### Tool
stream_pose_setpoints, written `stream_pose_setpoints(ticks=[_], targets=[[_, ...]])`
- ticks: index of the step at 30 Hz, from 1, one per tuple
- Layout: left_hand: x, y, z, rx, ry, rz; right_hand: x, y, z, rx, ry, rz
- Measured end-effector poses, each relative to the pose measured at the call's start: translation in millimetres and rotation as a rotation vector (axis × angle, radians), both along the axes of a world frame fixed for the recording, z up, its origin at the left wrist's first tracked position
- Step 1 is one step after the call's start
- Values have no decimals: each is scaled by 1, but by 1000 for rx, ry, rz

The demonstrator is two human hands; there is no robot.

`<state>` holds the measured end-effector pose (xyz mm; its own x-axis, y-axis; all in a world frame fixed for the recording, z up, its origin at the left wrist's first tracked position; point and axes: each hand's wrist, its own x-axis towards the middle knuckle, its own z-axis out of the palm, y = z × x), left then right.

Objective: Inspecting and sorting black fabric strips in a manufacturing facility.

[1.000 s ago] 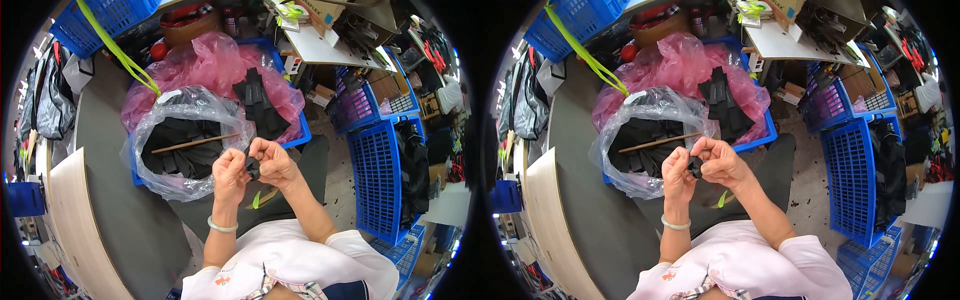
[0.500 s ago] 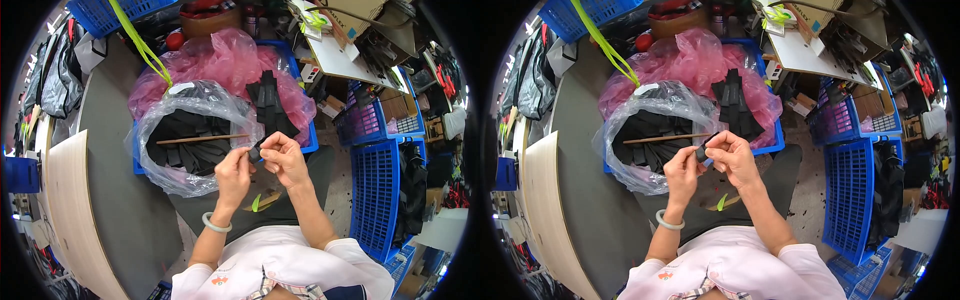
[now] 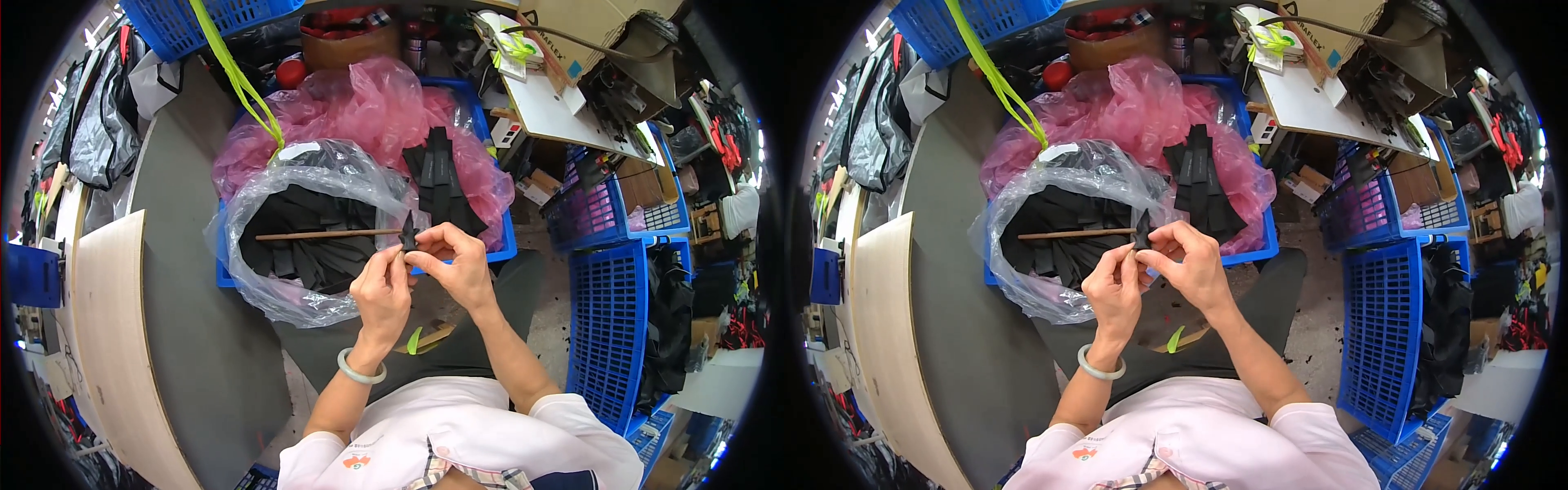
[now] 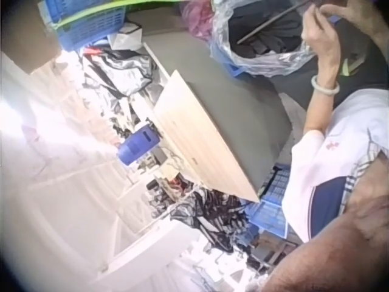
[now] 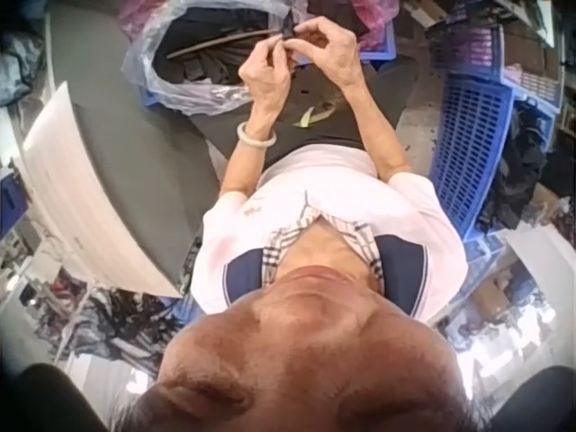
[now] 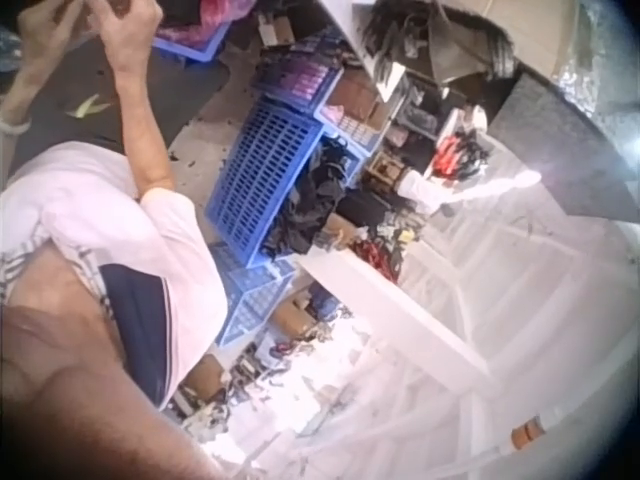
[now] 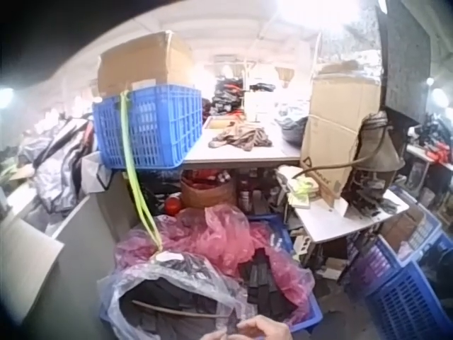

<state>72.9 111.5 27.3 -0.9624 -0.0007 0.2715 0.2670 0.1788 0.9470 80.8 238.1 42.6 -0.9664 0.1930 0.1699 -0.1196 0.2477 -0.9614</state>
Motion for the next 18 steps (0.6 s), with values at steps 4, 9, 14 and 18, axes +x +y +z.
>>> stream_pose_setpoints(ticks=[4, 9, 14, 18], targets=[[-2, -3, -10, -91, 104, 10, 1, -6, -9, 217, 113, 51], [-17, -9, -28, -267, 206, 38, -8, -17, -28, 296, 179, -173], [-16, -16, -10, 358, -446, -218, -3, -13, -16, 395, 155, -34], [-13, -18, -18, 530, -447, -204, 1, -2, -15, -31, 43, -46]])
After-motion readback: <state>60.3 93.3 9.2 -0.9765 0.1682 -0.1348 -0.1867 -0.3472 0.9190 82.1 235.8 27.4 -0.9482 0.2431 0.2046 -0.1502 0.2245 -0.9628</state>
